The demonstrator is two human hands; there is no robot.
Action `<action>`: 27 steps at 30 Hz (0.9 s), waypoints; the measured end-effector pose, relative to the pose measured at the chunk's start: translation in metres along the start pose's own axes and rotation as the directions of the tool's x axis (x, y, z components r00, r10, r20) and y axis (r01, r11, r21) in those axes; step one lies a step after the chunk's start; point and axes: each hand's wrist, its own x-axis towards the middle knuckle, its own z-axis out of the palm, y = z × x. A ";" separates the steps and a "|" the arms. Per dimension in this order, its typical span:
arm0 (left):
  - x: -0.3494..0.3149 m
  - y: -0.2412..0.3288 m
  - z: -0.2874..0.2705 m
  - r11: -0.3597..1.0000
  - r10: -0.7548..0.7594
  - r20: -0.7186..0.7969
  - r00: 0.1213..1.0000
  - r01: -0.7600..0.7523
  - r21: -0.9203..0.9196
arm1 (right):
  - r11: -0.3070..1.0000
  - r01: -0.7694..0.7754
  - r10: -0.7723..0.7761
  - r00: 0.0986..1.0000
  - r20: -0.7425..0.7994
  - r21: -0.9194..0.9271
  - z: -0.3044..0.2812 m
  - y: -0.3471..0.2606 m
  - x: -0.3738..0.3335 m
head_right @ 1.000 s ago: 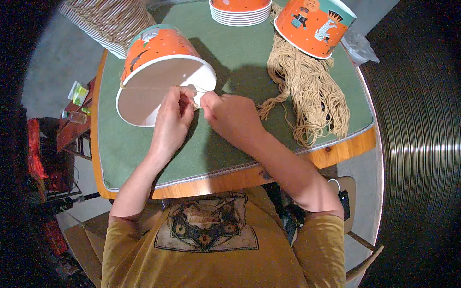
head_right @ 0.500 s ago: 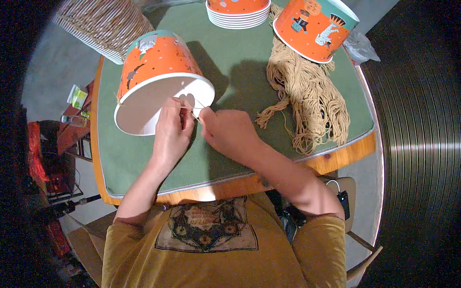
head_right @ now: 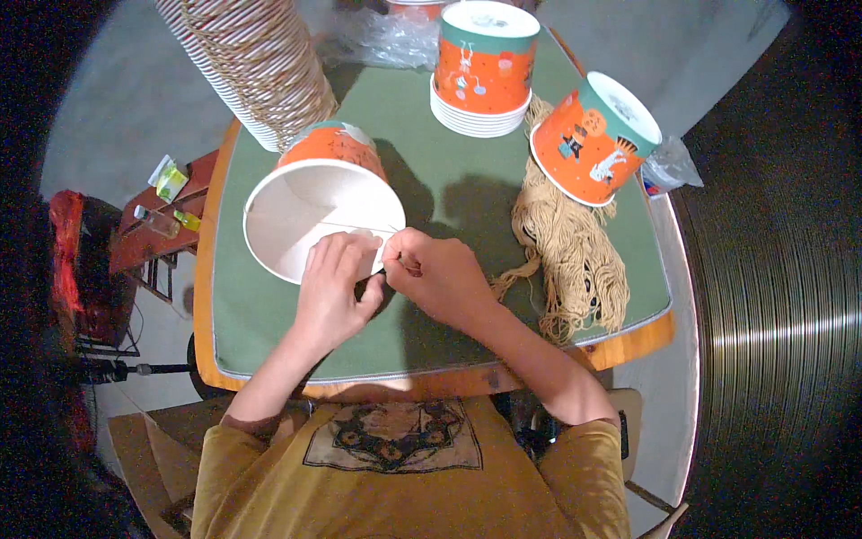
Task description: The person threads a rope through pre-punched holes in paper cups and ties knots to secure them. They handle multiple cups, pull the rope through, and tie off the ends. The finished cup is placed on a stack of similar cups.
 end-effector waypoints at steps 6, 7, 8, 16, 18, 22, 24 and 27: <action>0.009 0.001 -0.043 0.959 0.149 -0.105 0.983 -0.118 0.259 | 0.996 0.089 -0.089 0.996 -0.018 0.020 -0.028 -0.048 0.019; 0.012 0.002 -0.049 0.957 0.140 -0.116 0.983 -0.104 0.270 | 0.994 0.105 -0.105 0.993 -0.050 0.003 -0.032 -0.053 0.023; 0.016 0.003 -0.054 0.970 0.123 -0.148 0.981 -0.088 0.225 | 0.993 0.121 -0.122 0.989 -0.083 -0.014 -0.035 -0.056 0.026; 0.022 -0.007 -0.056 0.988 0.124 -0.093 0.988 -0.114 0.104 | 0.655 0.619 -0.616 0.770 0.168 -0.433 -0.059 -0.062 0.055; 0.022 -0.007 -0.054 0.988 0.128 -0.079 0.989 -0.120 0.092 | 0.656 0.653 -0.593 0.756 0.277 -0.378 -0.062 -0.063 0.065; 0.023 -0.007 -0.053 0.985 0.148 -0.082 0.986 -0.140 0.100 | 0.793 0.571 -0.398 0.750 0.528 -0.213 -0.065 -0.065 0.085; 0.023 -0.008 -0.051 0.981 0.168 -0.080 0.983 -0.158 0.113 | 0.872 0.467 -0.293 0.737 0.608 -0.146 -0.066 -0.068 0.090; 0.023 -0.009 -0.049 0.974 0.195 -0.071 0.978 -0.184 0.132 | 0.935 0.330 -0.155 0.716 0.681 -0.133 -0.069 -0.071 0.093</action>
